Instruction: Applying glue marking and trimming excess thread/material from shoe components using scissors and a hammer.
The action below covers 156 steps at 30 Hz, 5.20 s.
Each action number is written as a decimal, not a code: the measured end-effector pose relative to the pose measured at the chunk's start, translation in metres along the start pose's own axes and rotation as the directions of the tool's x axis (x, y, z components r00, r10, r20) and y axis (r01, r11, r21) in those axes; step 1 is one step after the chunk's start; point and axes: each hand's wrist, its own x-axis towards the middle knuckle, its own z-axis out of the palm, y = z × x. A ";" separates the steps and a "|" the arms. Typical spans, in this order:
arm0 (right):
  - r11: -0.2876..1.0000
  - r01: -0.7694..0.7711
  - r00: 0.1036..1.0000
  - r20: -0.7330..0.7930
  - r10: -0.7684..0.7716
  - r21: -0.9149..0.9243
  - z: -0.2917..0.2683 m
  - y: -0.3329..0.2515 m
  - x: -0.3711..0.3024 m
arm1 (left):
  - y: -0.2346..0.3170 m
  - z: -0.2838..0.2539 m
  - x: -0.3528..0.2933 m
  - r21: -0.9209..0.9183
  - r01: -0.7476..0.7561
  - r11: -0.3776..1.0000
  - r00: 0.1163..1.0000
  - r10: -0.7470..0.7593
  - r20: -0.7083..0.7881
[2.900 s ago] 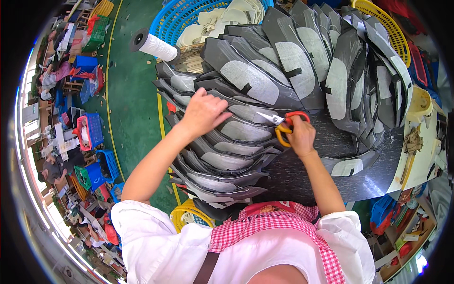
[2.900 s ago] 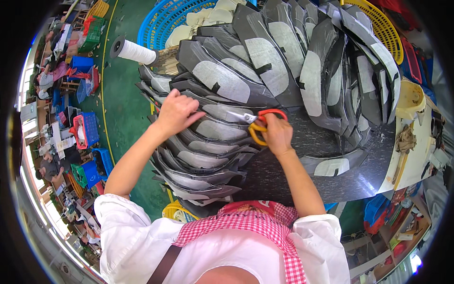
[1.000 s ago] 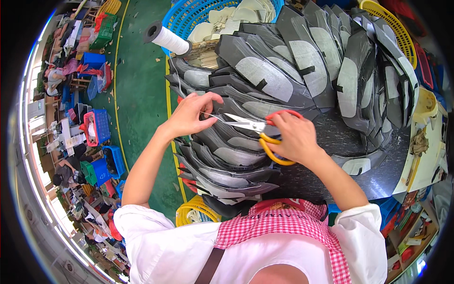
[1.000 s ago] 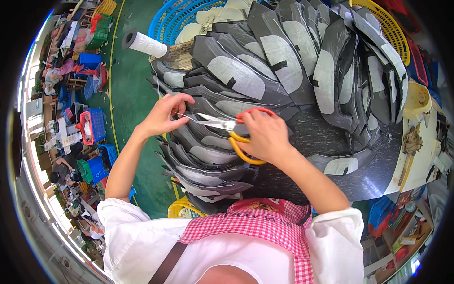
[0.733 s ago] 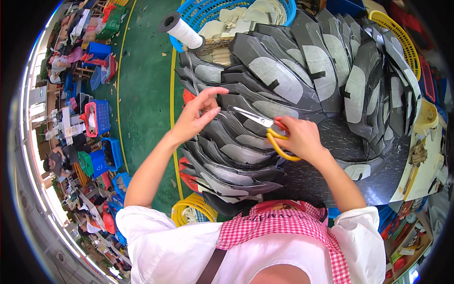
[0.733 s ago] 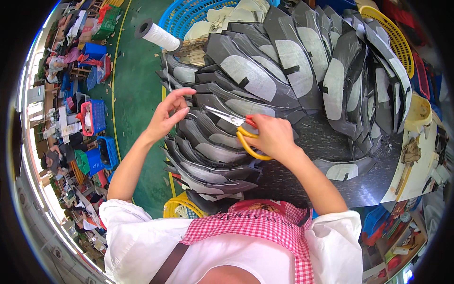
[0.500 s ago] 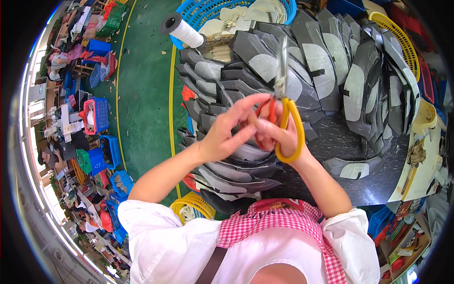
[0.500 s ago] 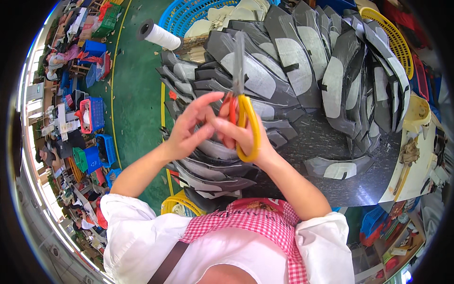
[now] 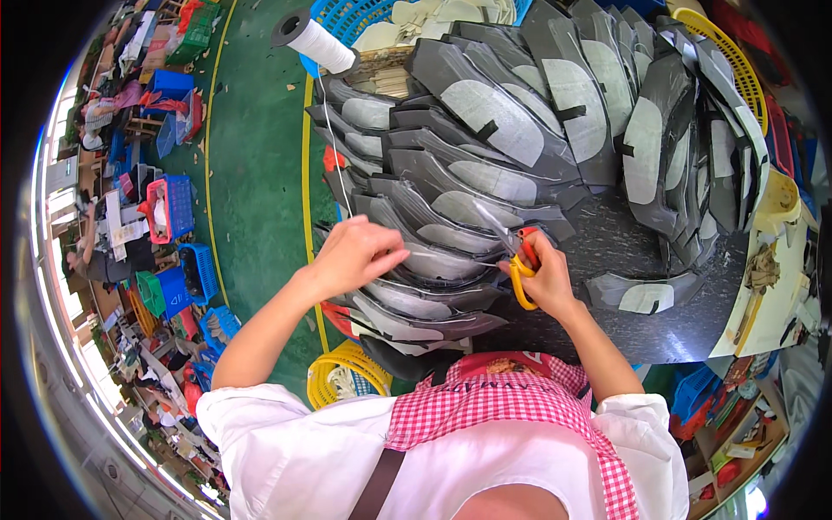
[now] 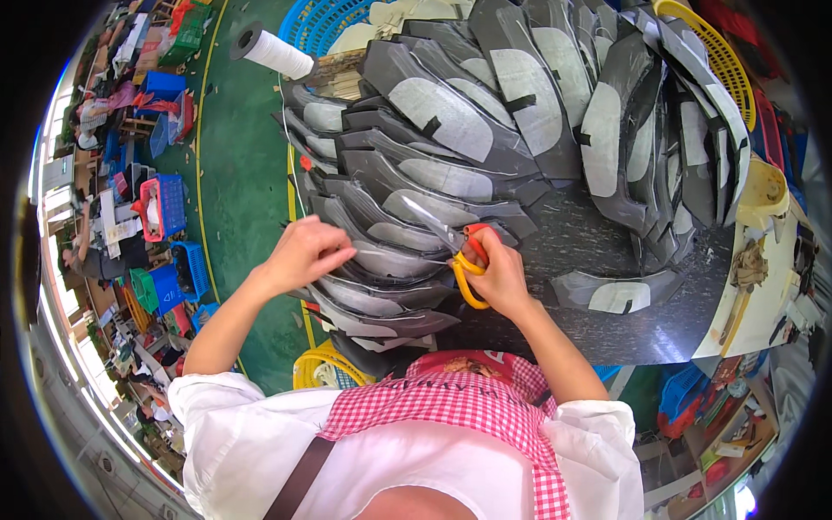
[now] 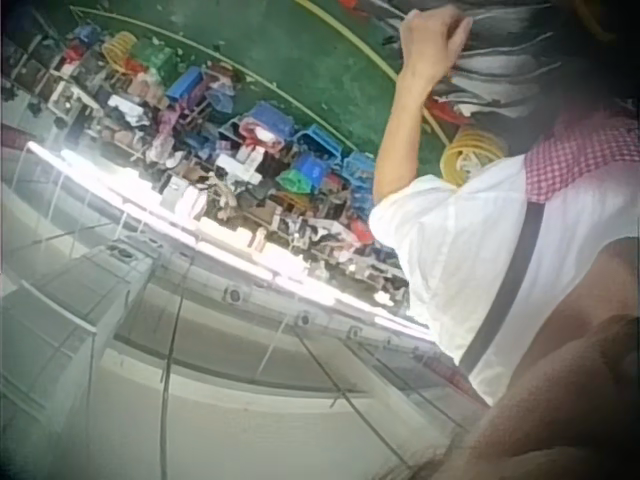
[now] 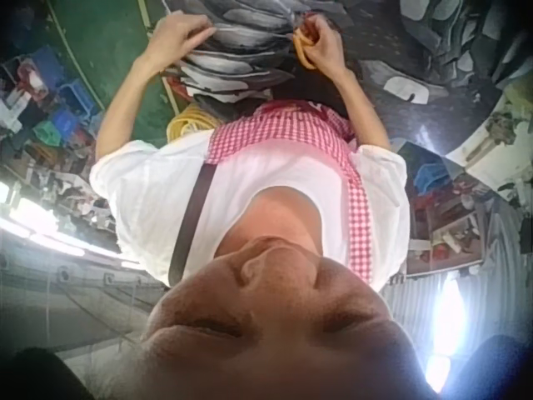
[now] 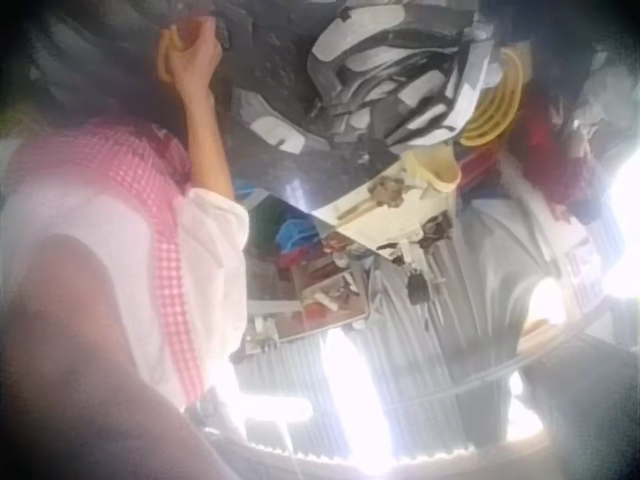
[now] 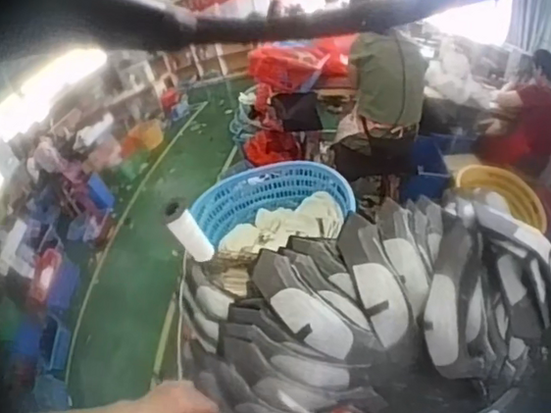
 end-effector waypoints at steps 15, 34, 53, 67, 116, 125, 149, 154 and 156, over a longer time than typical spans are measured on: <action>0.717 0.377 0.925 0.205 -0.319 -0.586 -0.016 -0.060 0.039 | -0.055 -0.041 0.012 -0.062 0.078 0.995 0.996 -0.080 -0.038; 0.798 -0.020 0.994 0.097 -0.048 0.602 0.019 -0.106 -0.007 | 0.040 -0.002 -0.004 0.041 -0.306 0.951 0.869 0.297 -0.395; 0.923 0.275 0.942 0.269 -0.202 -0.270 0.057 -0.070 -0.045 | 0.014 0.026 -0.115 -0.159 0.060 0.985 0.754 -0.149 -0.639; 0.841 0.498 0.835 -0.379 -0.399 0.212 -0.128 -0.153 0.011 | 0.006 0.039 -0.111 -0.393 0.081 0.916 0.494 -0.380 -0.782; 0.802 0.227 0.948 -0.064 -0.312 -0.552 -0.002 -0.001 -0.013 | -0.031 0.034 -0.044 0.440 0.056 0.896 0.945 0.095 -0.312; 0.550 0.523 0.852 0.371 -0.370 -0.652 0.036 -0.082 0.024 | -0.024 0.011 -0.063 -0.118 0.084 0.989 0.911 -0.124 -0.393; 0.718 0.467 0.884 0.290 -0.367 -0.515 0.026 -0.069 0.006 | -0.006 0.029 -0.101 -0.403 0.028 0.915 0.647 -0.324 -0.690; 0.630 0.629 0.776 0.336 -0.533 -0.455 0.040 -0.040 -0.011 | -0.026 0.049 -0.106 -0.086 0.117 0.989 0.786 -0.146 -0.600; 0.709 0.545 0.837 0.242 -0.491 -0.448 0.037 -0.036 -0.015 | -0.025 0.062 -0.106 -0.053 0.139 0.989 0.799 -0.143 -0.585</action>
